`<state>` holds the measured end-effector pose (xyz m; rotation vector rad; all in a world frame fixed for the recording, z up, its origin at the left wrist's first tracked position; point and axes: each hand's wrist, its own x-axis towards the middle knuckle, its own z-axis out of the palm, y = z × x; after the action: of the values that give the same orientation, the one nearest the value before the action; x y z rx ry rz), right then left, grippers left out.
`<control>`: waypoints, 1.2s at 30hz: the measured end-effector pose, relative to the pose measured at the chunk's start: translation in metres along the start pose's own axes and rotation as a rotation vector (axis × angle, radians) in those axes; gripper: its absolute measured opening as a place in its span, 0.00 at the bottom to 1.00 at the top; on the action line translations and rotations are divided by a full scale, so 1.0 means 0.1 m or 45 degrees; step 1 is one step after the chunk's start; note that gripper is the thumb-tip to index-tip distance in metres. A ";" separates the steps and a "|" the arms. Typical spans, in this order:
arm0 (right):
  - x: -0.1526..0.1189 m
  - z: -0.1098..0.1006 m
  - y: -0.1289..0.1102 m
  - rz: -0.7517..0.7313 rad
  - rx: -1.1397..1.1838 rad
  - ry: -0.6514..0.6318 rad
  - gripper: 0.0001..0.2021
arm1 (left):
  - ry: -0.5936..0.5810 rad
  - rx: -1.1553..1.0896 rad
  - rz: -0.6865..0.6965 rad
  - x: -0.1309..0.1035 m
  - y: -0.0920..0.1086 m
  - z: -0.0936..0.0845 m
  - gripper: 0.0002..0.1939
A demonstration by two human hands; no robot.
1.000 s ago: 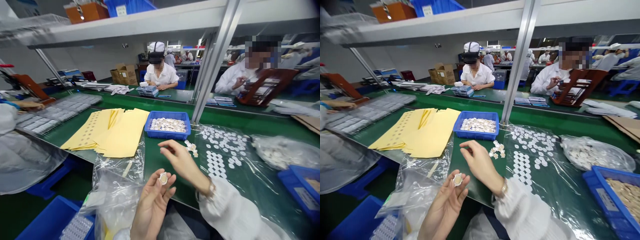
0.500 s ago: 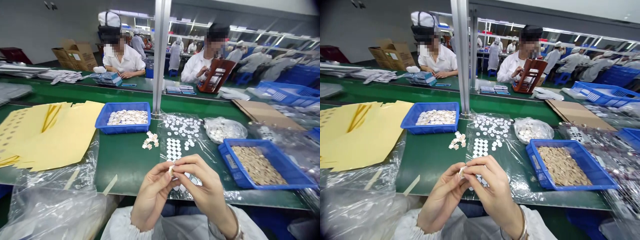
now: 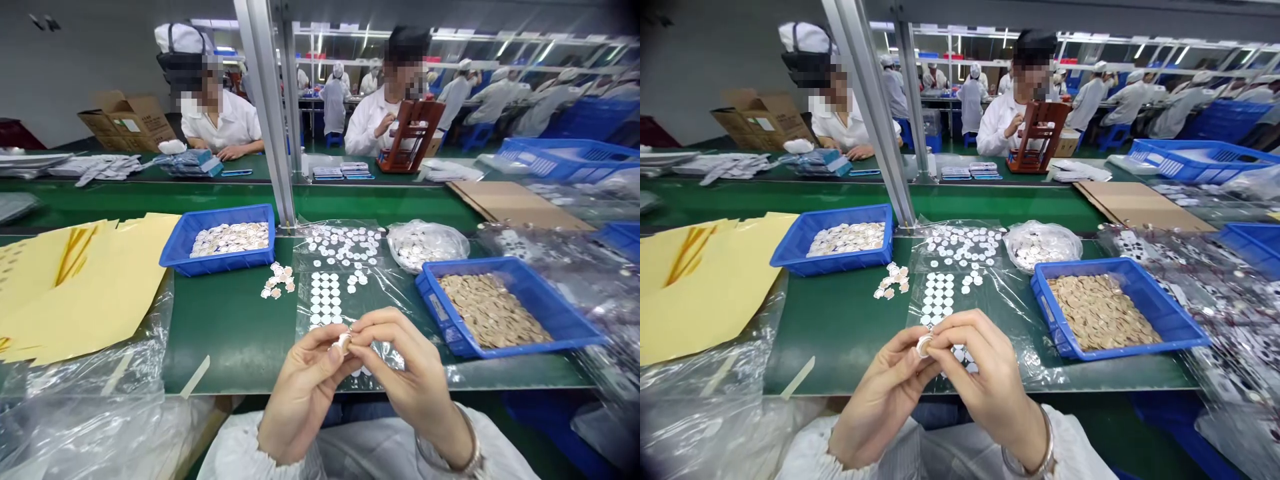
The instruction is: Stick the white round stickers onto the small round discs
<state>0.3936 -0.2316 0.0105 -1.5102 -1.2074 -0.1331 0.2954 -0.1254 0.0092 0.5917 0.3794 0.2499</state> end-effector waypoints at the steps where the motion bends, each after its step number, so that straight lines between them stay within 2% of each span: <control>1: -0.01 -0.02 0.00 -0.007 -0.013 0.022 0.07 | -0.008 0.014 0.004 0.00 -0.01 0.01 0.08; 7: -0.01 -0.11 -0.03 -0.058 -0.068 0.015 0.08 | -0.022 0.143 0.053 -0.01 -0.02 0.06 0.09; 21: -0.03 -0.15 -0.08 -0.146 -0.074 0.008 0.08 | -0.072 0.184 0.071 -0.08 0.00 0.12 0.09; 28: 0.05 -0.27 -0.08 -0.248 -0.179 -0.178 0.06 | -0.075 0.242 0.025 -0.10 0.02 0.11 0.08; 36: 0.05 -0.22 -0.04 -0.293 -0.292 -0.117 0.07 | -0.047 0.071 -0.095 -0.07 -0.07 0.08 0.08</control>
<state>0.4040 -0.2464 0.0238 -1.5825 -1.4788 -0.3697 0.2931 -0.1370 0.0133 0.6350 0.3733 0.1567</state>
